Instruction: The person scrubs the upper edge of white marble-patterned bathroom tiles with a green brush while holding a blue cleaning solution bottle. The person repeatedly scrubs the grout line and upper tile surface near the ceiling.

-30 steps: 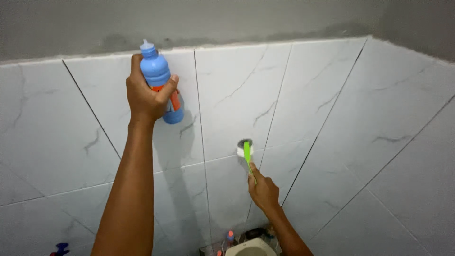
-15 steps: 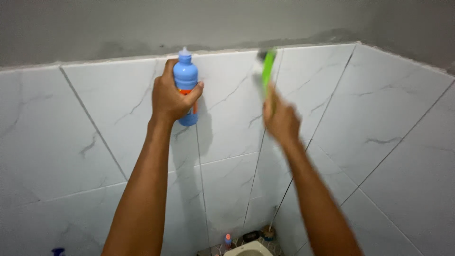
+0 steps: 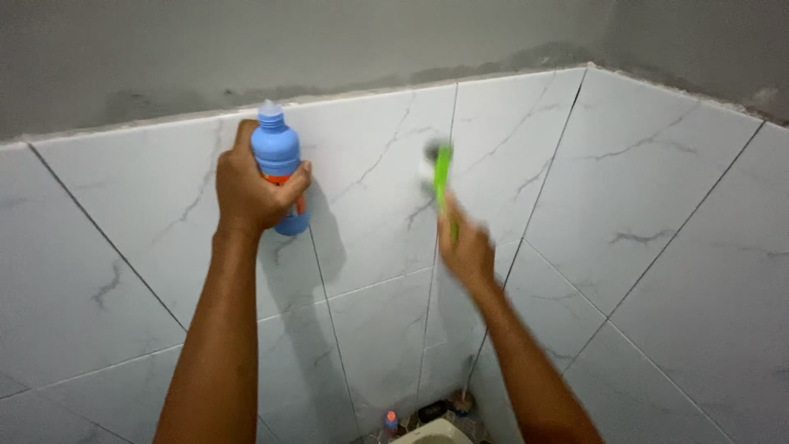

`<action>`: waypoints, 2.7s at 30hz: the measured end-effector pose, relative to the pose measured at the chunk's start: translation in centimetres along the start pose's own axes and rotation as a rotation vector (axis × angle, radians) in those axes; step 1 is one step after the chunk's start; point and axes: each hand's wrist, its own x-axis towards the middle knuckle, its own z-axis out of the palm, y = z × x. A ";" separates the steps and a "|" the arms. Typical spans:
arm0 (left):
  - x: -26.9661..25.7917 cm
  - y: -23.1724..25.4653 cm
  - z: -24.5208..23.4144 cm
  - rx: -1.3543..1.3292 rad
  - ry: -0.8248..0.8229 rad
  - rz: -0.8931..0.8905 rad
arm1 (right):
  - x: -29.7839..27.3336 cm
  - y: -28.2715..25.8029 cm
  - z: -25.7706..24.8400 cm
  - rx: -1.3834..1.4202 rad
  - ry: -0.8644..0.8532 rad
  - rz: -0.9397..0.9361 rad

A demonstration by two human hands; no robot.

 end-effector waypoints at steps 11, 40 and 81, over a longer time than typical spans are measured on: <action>-0.6 -1.4 0.7 0.066 0.062 0.061 | -5.7 2.2 2.0 -0.057 -0.205 0.172; -1.0 -0.3 0.8 0.060 0.055 0.067 | -10.1 7.2 0.4 -0.062 -0.481 0.429; 0.0 1.1 -0.2 0.058 -0.019 -0.064 | -8.6 -0.6 -0.4 -0.317 -0.520 0.112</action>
